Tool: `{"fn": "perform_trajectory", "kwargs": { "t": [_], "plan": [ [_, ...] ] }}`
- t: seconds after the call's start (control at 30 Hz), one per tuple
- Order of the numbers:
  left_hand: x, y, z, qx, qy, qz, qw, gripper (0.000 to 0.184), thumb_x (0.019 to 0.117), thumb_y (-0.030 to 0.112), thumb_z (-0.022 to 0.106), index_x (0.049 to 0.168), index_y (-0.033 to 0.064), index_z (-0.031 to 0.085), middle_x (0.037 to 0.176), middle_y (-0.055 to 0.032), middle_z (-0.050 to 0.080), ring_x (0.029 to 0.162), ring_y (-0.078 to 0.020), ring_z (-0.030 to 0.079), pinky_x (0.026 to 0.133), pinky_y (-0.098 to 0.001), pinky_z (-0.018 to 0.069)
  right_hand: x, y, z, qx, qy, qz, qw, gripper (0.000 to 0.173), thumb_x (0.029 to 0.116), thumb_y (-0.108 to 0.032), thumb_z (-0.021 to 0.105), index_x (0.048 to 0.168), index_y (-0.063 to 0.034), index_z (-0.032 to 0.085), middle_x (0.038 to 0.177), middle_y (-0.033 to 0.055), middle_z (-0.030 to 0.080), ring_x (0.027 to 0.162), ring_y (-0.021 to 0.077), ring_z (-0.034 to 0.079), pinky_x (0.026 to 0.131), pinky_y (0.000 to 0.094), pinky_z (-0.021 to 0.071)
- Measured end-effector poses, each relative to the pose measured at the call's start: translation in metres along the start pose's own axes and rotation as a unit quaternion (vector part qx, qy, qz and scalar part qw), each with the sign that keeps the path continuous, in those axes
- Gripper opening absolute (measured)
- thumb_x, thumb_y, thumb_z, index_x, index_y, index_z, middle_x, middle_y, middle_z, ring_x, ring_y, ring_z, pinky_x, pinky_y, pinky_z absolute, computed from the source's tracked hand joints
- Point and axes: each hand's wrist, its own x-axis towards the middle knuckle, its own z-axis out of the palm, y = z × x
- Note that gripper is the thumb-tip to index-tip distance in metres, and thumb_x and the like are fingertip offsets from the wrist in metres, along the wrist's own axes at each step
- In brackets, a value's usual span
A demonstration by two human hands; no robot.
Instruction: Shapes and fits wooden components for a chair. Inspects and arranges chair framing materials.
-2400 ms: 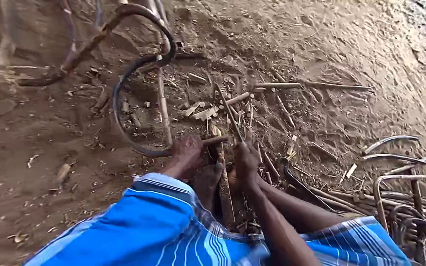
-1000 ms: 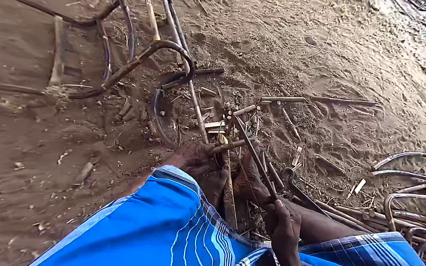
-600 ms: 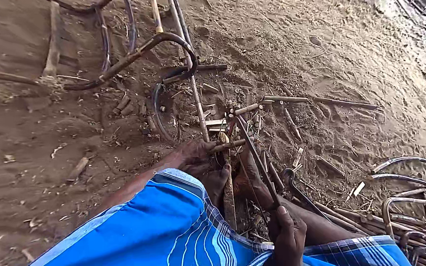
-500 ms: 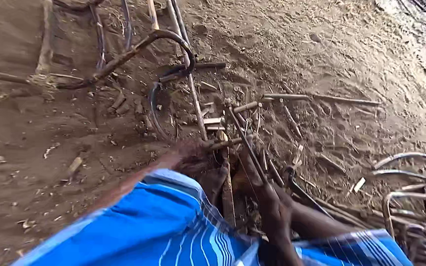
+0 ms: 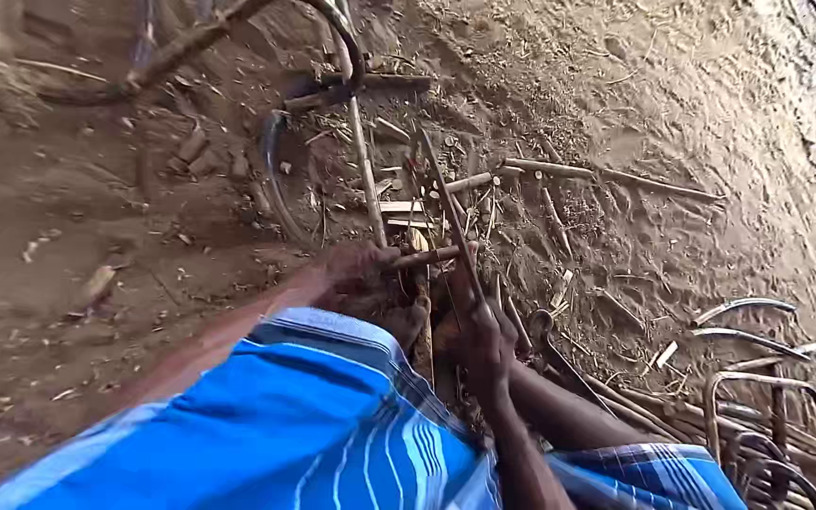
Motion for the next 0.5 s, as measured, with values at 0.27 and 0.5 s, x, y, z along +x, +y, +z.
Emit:
{"fn": "perform_trajectory", "kwargs": {
  "t": [0.27, 0.5],
  "plan": [
    [0.006, -0.006, -0.002, 0.010, 0.011, 0.028, 0.999, 0.031, 0.0898, 0.027, 0.075, 0.118, 0.0188, 0.063, 0.086, -0.0124, 0.069, 0.082, -0.0358, 0.070, 0.070, -0.0589, 0.0563, 0.031, 0.002, 0.022, -0.031, 0.006, 0.018, 0.999, 0.041, 0.1073, -0.039, 0.037, 0.097, -0.0112, 0.066, 0.063, 0.0015, 0.051, 0.049, 0.0102, 0.048, 0.045, 0.0287, 0.0453],
    [0.006, -0.010, -0.004, 0.000, 0.009, 0.002, 1.000, 0.032, 0.0977, 0.020, 0.065, 0.129, 0.0164, 0.062, 0.095, -0.0192, 0.070, 0.088, -0.0418, 0.071, 0.075, -0.0621, 0.0557, 0.008, -0.062, -0.009, -0.074, 0.020, 0.063, 0.995, 0.047, 0.1045, -0.042, 0.040, 0.085, -0.0094, 0.067, 0.053, -0.0036, 0.046, 0.042, 0.0088, 0.042, 0.040, 0.0305, 0.0407]
  ]
}}
